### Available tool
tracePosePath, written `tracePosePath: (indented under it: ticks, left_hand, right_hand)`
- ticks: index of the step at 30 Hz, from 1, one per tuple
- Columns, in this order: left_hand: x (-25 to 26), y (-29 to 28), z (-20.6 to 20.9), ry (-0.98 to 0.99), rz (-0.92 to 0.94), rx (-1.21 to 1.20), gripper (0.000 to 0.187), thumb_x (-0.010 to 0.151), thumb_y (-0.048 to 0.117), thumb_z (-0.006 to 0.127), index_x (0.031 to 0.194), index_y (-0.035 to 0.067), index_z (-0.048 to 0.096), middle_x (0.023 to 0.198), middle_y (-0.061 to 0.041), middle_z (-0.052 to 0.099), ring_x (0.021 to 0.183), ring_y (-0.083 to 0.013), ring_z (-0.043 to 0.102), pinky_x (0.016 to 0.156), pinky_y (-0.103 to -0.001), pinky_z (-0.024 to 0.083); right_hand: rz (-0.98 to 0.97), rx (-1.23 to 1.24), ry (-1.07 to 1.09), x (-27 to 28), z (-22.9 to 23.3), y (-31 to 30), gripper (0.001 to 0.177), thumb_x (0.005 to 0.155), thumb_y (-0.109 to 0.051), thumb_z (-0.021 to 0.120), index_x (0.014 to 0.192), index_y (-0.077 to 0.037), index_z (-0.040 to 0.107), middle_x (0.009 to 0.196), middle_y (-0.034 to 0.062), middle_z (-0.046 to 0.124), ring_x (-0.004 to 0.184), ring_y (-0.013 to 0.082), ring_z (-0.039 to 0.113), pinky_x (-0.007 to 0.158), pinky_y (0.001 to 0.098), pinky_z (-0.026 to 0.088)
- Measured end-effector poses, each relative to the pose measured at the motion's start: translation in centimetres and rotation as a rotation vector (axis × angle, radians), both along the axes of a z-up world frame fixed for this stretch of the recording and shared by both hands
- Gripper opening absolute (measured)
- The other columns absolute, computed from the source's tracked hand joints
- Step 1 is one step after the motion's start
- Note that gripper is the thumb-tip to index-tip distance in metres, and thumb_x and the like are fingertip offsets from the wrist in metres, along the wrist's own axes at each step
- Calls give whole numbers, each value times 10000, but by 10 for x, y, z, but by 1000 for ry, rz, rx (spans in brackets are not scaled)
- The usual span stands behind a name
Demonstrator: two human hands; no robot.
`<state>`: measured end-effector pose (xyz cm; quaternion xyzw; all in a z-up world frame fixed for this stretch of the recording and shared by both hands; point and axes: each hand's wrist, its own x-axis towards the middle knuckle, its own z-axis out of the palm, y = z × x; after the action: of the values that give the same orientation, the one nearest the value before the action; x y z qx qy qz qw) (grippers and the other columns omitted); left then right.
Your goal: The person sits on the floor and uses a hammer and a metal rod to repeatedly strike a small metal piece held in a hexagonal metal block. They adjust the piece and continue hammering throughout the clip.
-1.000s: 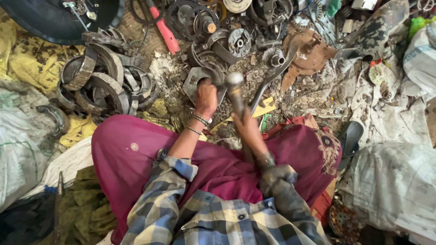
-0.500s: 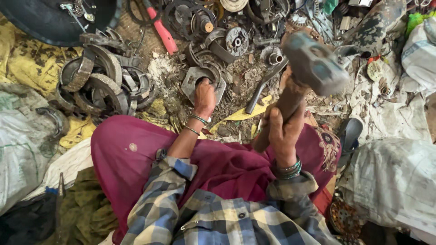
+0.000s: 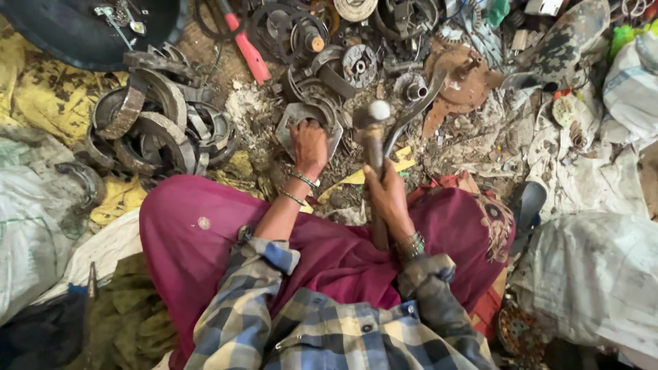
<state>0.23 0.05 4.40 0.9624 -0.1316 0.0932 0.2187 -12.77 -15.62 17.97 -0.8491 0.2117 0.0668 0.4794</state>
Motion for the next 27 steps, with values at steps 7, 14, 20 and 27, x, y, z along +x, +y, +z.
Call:
tracePosePath:
  ticks: [7,14,20,27]
  left_hand:
    - [-1,0,-3,90,3,15,150,831,318,752,825,180,811,954,-84,710,1065,-302,605,1036,-576,344]
    - [3,-2,-17,70,9,20,133,825,268,768,808,140,801,958,-104,714,1078,-306,622,1019,-552,356]
    - [1,0,-24,-31,7,15,104,844,134,708,773,142,784,958,-102,711,1075,-313,616,1084,-584,350]
    - [-9,6,-9,-9,-29,-53,170,760,252,766,881,134,787,1050,-108,696,1118,-348,594,989,-565,365]
  right_hand:
    - [114,210,-734,-10,83,-2,350,1107,-235,584,1328,-15,425,896,48,663,671,113,667,584,262,596]
    - [76,10,-254,1,11,1,463,1017,-235,612,1371,-10,417,841,55,679,591,148,663,470,274,580]
    - [132,-145,-154,9,-70,-10,414,1037,-315,675,1264,9,556,746,65,661,597,164,641,508,307,516]
    - [-172,200,-64,2,-58,-41,462,977,-337,664,1253,15,544,804,39,667,551,124,633,487,299,586]
